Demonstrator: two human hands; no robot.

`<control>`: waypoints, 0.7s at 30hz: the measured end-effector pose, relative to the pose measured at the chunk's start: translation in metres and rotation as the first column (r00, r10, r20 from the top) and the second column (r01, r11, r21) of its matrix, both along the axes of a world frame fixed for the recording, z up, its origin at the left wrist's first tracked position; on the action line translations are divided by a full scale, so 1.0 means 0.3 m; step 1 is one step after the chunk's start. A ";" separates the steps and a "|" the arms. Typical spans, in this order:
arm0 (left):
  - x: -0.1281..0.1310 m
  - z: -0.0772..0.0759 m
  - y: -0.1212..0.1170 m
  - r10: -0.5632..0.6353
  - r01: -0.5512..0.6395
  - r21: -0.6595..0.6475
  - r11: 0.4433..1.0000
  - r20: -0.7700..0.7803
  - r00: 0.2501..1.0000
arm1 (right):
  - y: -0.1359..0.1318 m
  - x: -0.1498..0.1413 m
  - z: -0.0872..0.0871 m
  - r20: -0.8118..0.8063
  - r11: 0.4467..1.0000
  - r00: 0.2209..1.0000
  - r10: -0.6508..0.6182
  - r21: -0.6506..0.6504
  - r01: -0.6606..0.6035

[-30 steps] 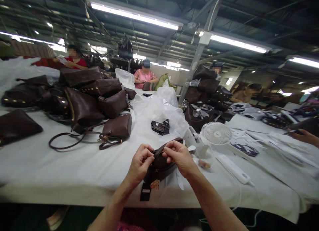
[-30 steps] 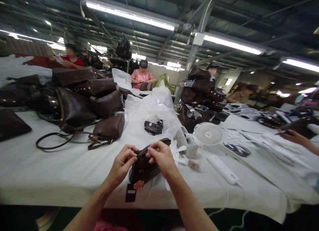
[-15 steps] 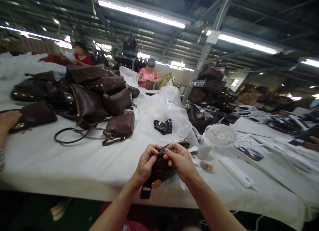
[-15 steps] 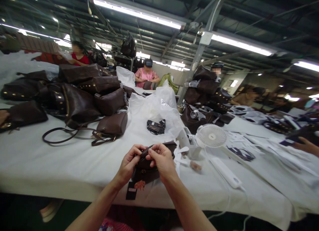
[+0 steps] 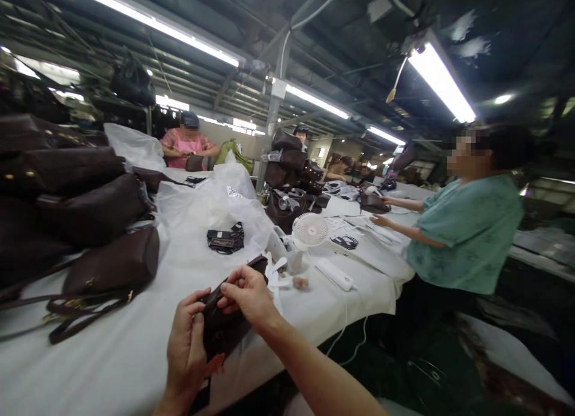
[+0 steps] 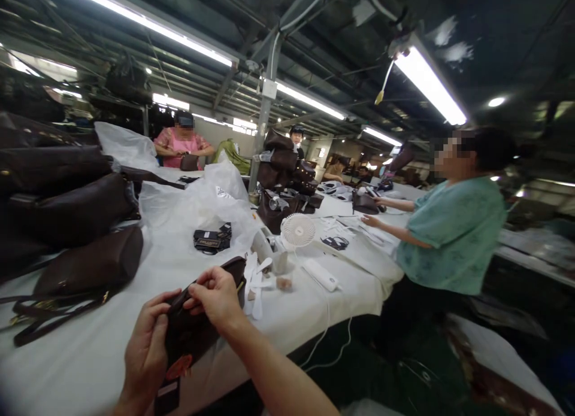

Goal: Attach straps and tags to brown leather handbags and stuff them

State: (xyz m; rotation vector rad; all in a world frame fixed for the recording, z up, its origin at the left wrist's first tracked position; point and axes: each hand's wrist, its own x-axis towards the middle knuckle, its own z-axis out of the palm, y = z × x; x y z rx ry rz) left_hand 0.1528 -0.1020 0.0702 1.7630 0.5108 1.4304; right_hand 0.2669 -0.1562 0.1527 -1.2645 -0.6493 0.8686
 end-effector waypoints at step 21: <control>-0.020 -0.010 0.002 -0.279 0.280 0.056 0.958 -0.023 0.960 | -0.073 -0.038 0.027 0.195 0.961 0.943 0.271 -0.119 -0.251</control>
